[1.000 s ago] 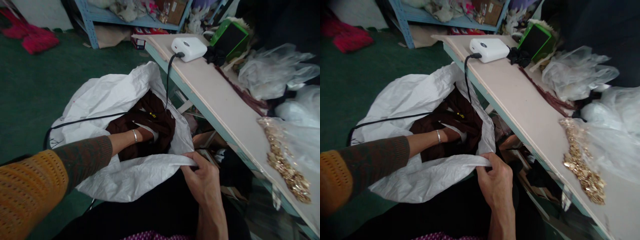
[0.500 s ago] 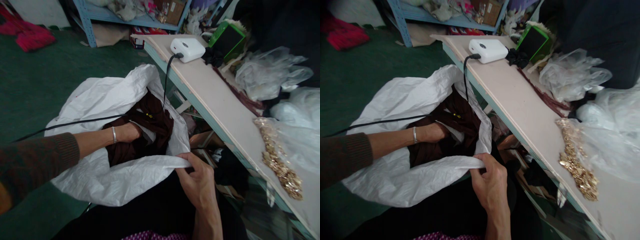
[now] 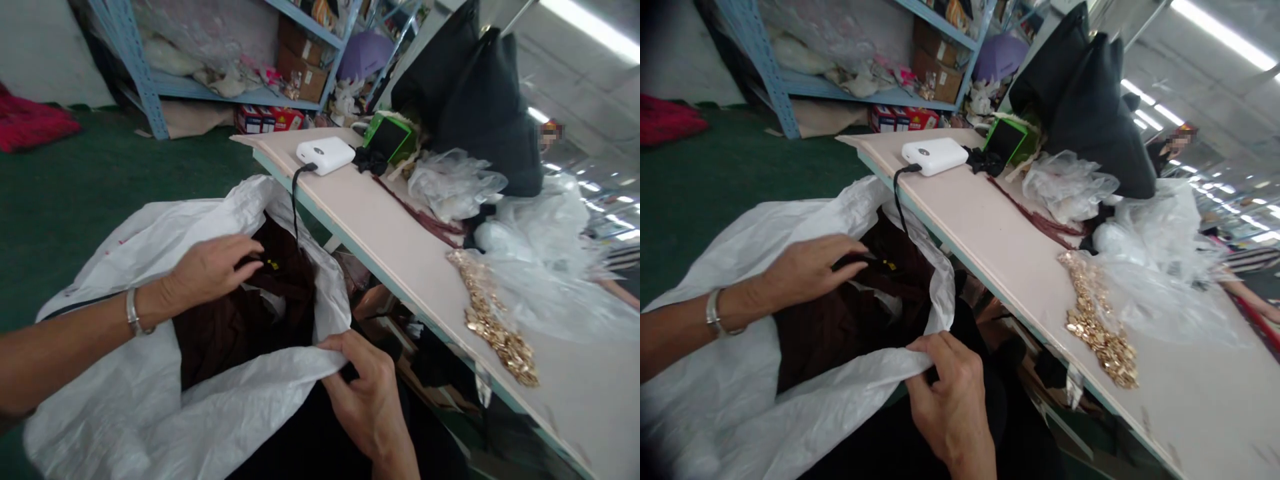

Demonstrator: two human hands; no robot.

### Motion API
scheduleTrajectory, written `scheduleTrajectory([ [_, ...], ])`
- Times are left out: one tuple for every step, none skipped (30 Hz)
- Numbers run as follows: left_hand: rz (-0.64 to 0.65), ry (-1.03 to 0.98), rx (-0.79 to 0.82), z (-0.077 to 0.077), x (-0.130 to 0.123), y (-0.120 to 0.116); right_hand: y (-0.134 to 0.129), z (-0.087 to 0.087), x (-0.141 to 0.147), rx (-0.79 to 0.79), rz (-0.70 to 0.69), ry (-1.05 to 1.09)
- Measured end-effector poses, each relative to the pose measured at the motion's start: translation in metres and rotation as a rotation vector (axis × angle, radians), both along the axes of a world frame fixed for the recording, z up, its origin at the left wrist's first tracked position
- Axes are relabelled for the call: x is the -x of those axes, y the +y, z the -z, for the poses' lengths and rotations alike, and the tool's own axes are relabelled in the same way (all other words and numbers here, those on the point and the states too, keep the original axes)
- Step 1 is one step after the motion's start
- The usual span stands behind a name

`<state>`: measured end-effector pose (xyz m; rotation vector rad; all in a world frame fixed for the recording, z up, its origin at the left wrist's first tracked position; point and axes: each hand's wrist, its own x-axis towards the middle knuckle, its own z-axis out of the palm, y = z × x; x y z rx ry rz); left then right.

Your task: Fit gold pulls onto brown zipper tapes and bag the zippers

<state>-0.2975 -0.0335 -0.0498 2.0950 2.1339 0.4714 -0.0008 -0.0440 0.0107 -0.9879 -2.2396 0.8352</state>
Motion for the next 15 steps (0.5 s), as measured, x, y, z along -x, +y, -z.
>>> scheduleTrajectory([
  [-0.119, 0.044, -0.066, -0.006, 0.009, 0.005, -0.001, -0.003, 0.001, -0.014, -0.015, 0.020],
  [-0.217, 0.083, -0.110, -0.010, 0.017, 0.010, -0.003, -0.006, 0.003, -0.025, -0.029, 0.042],
  [-0.281, 0.114, -0.122, -0.011, 0.025, 0.015, -0.005, -0.009, 0.004, -0.041, -0.038, 0.071],
  [-0.328, 0.135, -0.115, -0.012, 0.033, 0.020, -0.007, -0.013, 0.006, -0.058, -0.041, 0.103],
  [-0.349, 0.148, -0.085, -0.011, 0.040, 0.025, -0.009, -0.017, 0.007, -0.081, -0.043, 0.140],
  [-0.362, 0.155, -0.051, -0.009, 0.046, 0.028, -0.011, -0.022, 0.008, -0.104, -0.045, 0.179],
  [-0.369, 0.155, -0.013, -0.008, 0.051, 0.031, -0.013, -0.026, 0.009, -0.129, -0.051, 0.216],
  [-0.383, 0.153, 0.021, -0.008, 0.057, 0.033, -0.015, -0.031, 0.009, -0.152, -0.060, 0.253],
  [-0.405, 0.148, 0.045, -0.009, 0.062, 0.035, -0.016, -0.036, 0.008, -0.168, -0.073, 0.288],
  [-0.438, 0.142, 0.057, -0.012, 0.068, 0.037, -0.016, -0.041, 0.007, -0.178, -0.091, 0.316],
  [-0.482, 0.137, 0.054, -0.017, 0.075, 0.039, -0.016, -0.046, 0.004, -0.188, -0.108, 0.342],
  [-0.527, 0.130, 0.038, -0.024, 0.082, 0.041, -0.016, -0.053, 0.001, -0.194, -0.126, 0.364],
  [-0.578, 0.123, 0.009, -0.032, 0.090, 0.042, -0.014, -0.060, -0.003, -0.201, -0.150, 0.376],
  [-0.616, 0.114, -0.028, -0.042, 0.098, 0.044, -0.013, -0.067, -0.007, -0.209, -0.182, 0.374],
  [-0.652, 0.101, -0.067, -0.053, 0.106, 0.045, -0.011, -0.076, -0.011, -0.214, -0.229, 0.348],
])
